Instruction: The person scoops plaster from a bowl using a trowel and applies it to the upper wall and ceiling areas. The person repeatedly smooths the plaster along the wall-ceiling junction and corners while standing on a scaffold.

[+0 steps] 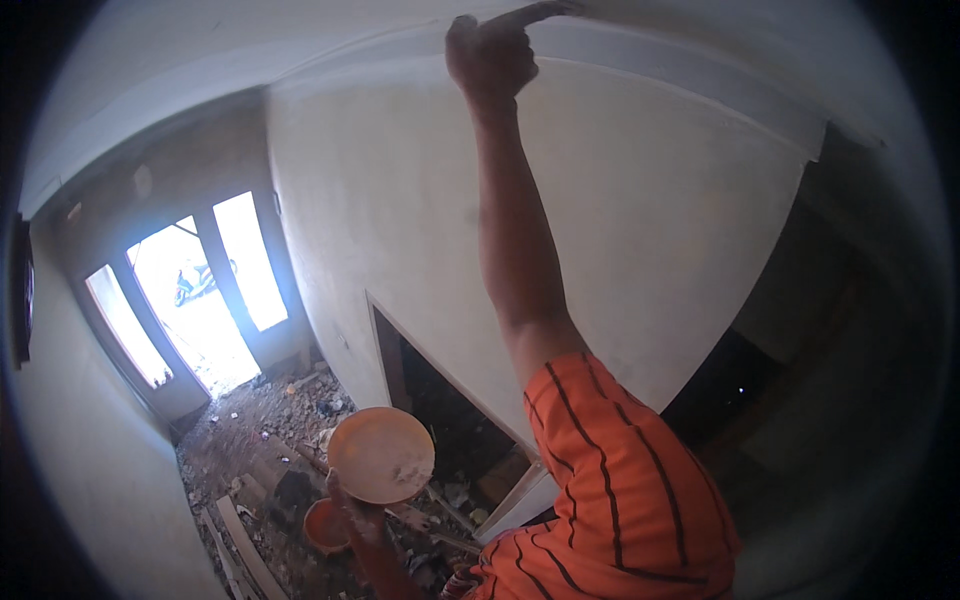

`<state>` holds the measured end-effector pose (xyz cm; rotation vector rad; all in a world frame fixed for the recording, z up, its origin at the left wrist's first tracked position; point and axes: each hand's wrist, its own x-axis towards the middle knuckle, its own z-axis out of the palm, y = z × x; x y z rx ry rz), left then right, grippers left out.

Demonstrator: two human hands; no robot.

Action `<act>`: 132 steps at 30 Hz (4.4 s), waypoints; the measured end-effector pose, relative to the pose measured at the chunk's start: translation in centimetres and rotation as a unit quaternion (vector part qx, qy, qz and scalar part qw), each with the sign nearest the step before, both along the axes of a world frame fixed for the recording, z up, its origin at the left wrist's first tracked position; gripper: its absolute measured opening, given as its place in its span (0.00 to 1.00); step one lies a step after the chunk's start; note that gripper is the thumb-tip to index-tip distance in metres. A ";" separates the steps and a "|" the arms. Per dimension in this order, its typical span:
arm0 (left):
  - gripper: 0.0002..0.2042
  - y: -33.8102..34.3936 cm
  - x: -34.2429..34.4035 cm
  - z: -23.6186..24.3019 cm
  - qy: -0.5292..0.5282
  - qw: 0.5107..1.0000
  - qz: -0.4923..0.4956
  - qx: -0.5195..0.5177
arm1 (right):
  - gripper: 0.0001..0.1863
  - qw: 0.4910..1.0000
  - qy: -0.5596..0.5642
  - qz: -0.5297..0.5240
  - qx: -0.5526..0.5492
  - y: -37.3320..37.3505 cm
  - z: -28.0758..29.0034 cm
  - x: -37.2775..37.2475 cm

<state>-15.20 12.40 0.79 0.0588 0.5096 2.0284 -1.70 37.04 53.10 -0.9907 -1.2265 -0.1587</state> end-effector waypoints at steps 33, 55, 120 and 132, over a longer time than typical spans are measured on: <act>0.29 0.7 1.4 1.1 0.016 0.997 0.044 -0.065 | 0.56 0.999 -0.044 -0.017 0.023 10.1 0.3 -3.2; 0.29 3.1 1.0 -0.1 0.040 0.999 -0.005 0.009 | 0.59 0.977 0.107 0.137 0.126 -1.0 -1.6 1.8; 0.27 1.3 -2.8 10.1 0.154 0.976 0.101 -0.118 | 0.20 0.369 -0.562 0.644 -0.366 -1.1 -33.9 -1.6; 0.29 2.9 -3.4 6.9 0.095 0.983 0.081 -0.135 | 0.31 0.783 0.064 0.618 0.006 17.3 -7.7 -3.8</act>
